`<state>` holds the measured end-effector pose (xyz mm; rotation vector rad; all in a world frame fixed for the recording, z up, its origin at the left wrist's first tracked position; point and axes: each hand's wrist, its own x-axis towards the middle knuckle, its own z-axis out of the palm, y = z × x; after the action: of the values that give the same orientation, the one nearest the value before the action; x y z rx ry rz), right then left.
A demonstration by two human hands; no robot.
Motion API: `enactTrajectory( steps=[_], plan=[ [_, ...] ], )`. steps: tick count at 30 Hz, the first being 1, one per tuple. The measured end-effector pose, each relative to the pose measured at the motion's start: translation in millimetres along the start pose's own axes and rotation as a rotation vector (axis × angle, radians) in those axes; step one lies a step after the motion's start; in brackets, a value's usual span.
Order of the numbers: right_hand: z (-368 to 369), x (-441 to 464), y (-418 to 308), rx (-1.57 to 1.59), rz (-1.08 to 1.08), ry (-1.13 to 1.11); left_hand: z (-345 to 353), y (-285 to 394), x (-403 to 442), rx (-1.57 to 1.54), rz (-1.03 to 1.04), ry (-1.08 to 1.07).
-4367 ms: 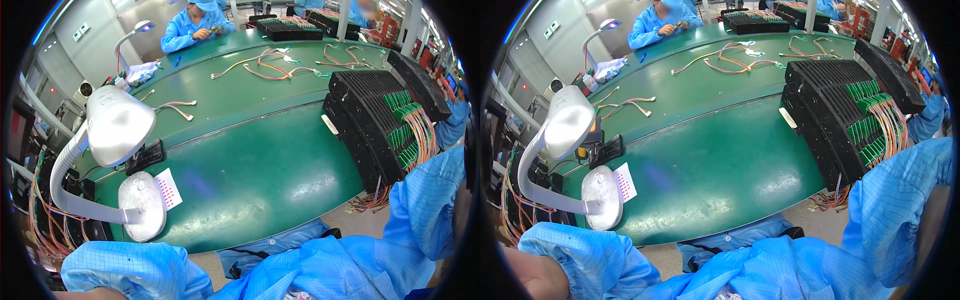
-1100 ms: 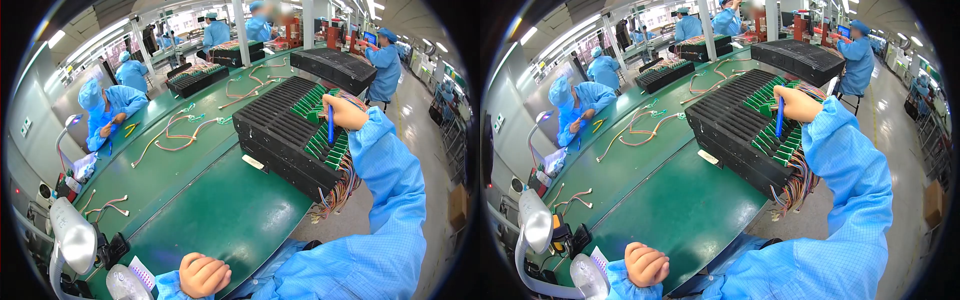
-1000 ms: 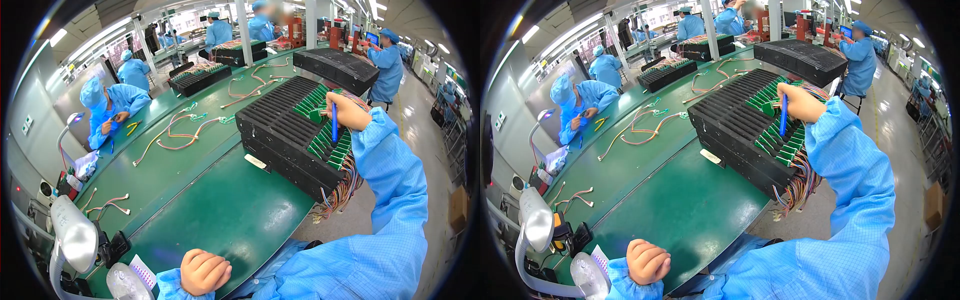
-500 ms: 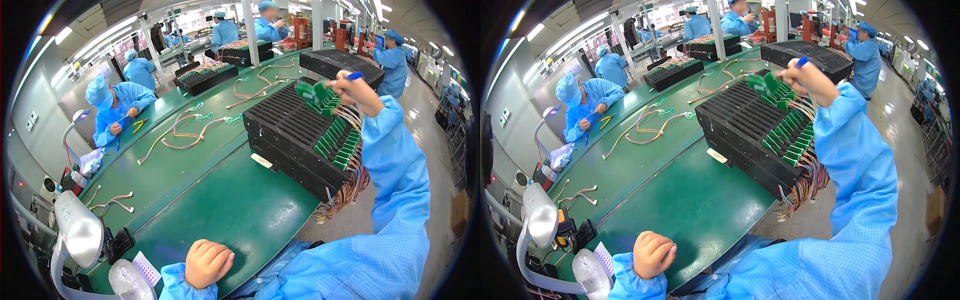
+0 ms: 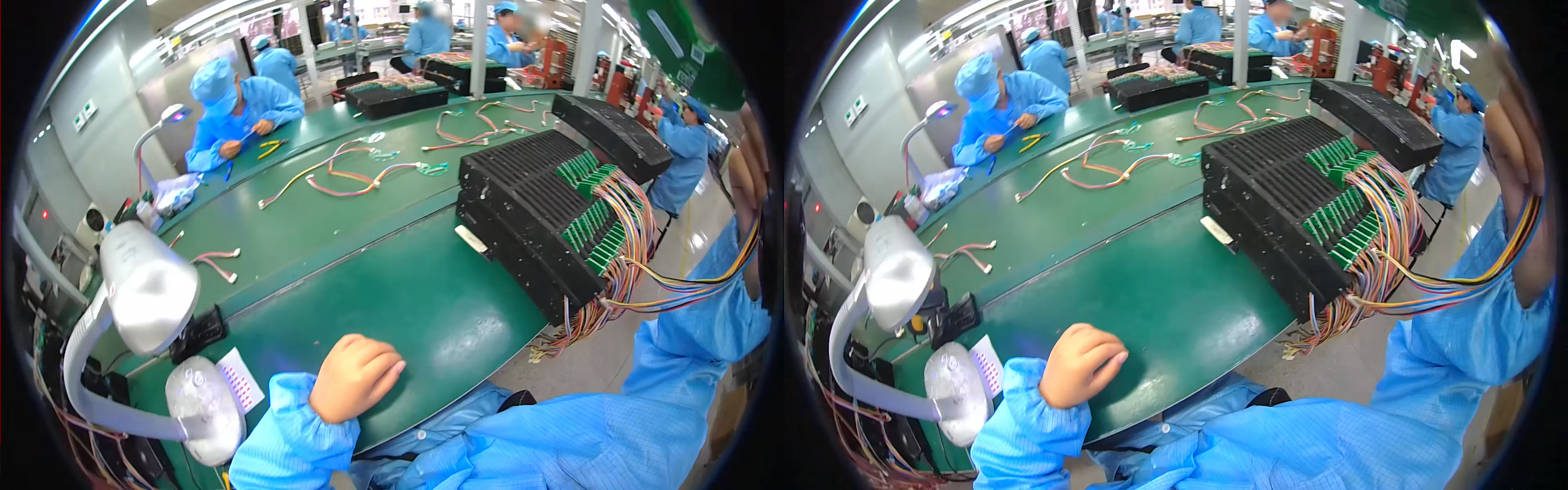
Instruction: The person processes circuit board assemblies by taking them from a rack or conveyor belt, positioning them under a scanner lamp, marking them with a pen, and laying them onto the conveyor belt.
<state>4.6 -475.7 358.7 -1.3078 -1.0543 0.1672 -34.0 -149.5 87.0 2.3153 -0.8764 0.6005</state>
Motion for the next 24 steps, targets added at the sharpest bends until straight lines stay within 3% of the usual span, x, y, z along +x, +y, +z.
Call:
enactTrajectory(
  steps=[1,6,7,9,13,17,20,24],
  plan=[
    [10,12,3,0.07,0.03,-0.17,-1,-2,-1,-0.014,-0.015,0.013],
    [54,69,58,0.119,0.009,-0.186,-7,-15,-12,-0.211,-0.261,0.078],
    [72,69,77,0.045,-0.054,0.037,-9,-17,-15,-0.285,-0.353,0.122],
    [113,84,114,0.088,0.094,0.268,-11,-25,-22,-0.435,-0.53,0.226],
    [160,94,206,0.1,0.121,0.322,-14,-58,-38,-0.872,-0.726,0.443],
    [197,97,293,0.146,0.002,0.277,-22,-69,-42,-1.114,-0.84,0.582],
    [224,94,347,0.082,-0.032,0.301,-20,-82,-52,-1.293,-0.781,0.683],
    [253,86,389,0.217,0.094,0.316,-19,-87,-56,-1.411,-0.699,0.782]
  ],
)
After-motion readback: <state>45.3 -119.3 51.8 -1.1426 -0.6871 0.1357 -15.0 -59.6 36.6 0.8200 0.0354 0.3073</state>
